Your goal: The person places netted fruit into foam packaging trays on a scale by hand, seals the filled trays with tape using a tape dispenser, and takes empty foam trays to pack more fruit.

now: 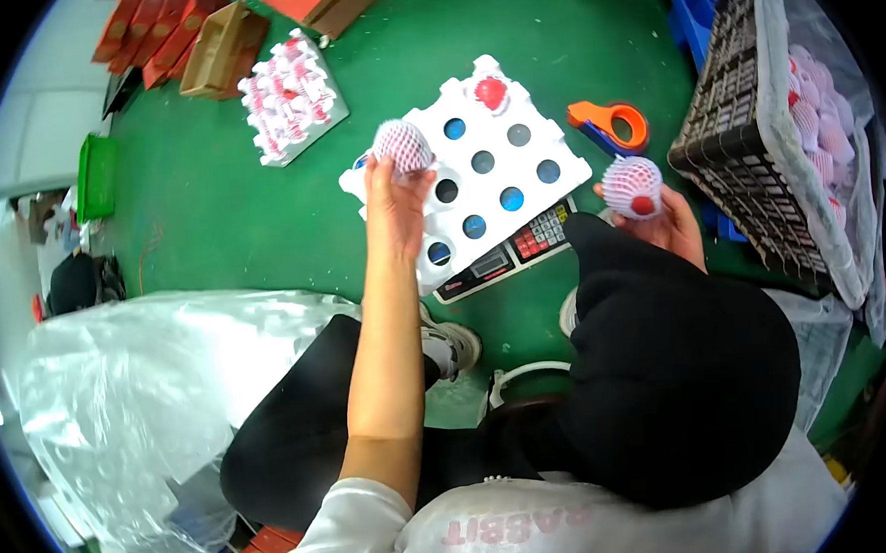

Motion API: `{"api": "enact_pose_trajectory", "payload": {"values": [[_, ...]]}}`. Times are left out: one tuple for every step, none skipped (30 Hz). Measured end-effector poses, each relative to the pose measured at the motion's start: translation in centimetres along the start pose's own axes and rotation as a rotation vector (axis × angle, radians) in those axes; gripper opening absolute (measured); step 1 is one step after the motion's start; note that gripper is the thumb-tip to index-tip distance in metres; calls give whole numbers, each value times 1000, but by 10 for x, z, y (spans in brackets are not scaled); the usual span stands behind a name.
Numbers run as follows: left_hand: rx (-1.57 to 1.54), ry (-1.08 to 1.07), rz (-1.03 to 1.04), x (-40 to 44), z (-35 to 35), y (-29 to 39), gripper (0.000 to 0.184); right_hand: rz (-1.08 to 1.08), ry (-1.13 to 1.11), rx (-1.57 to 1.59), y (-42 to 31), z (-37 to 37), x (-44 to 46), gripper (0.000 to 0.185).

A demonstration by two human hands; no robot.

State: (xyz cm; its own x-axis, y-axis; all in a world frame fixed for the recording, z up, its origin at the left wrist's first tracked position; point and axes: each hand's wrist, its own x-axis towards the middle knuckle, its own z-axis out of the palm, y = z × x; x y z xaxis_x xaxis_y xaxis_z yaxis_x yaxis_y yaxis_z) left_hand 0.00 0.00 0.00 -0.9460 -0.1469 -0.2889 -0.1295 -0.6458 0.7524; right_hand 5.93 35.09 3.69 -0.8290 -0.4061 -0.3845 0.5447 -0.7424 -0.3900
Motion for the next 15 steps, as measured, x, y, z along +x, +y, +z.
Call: {"api": "enact_pose_trajectory", "payload": {"values": [[238, 134, 77, 1, 8, 6, 60, 28, 78, 45, 5, 7, -7, 54], [637, 106, 195, 5, 14, 9, 58, 17, 153, 5, 7, 15, -10, 54], [1035, 126, 385, 38, 30, 3, 57, -47, 64, -52, -1, -6, 22, 56], [1322, 60, 544, 40, 39, 0, 56, -68, 84, -75, -2, -3, 20, 58], [1589, -15, 718, 43, 46, -6, 55, -90, 107, -107, -6, 1, 16, 61], [1818, -14, 799, 49, 45, -21, 52, -91, 97, -129, -8, 3, 13, 65], [1909, -1, 845, 53, 45, -29, 50, -94, 72, -147, -9, 8, 13, 68], [1936, -13, 821, 57, 45, -39, 48, -96, 110, -160, -12, 16, 11, 73], [1970, -25, 796, 63, 43, -47, 46, -104, 103, -119, -13, 22, 10, 73], [1942, -50, 764, 68, 42, -55, 44, -106, 84, -134, -13, 24, 10, 73], [1924, -70, 730, 71, 39, -61, 43, -102, 60, -145, -13, 25, 10, 73], [1914, -83, 700, 74, 37, -63, 41, -96, 11, -136, -14, 23, 12, 71], [1862, -111, 714, 74, 36, -64, 40, -178, -4, -242, -13, 21, 14, 71], [1814, -137, 727, 73, 32, -65, 40, -257, -20, -346, -11, 17, 17, 71], [1768, -162, 743, 70, 32, -62, 39, -338, -40, -448, -10, 17, 19, 71]]}}
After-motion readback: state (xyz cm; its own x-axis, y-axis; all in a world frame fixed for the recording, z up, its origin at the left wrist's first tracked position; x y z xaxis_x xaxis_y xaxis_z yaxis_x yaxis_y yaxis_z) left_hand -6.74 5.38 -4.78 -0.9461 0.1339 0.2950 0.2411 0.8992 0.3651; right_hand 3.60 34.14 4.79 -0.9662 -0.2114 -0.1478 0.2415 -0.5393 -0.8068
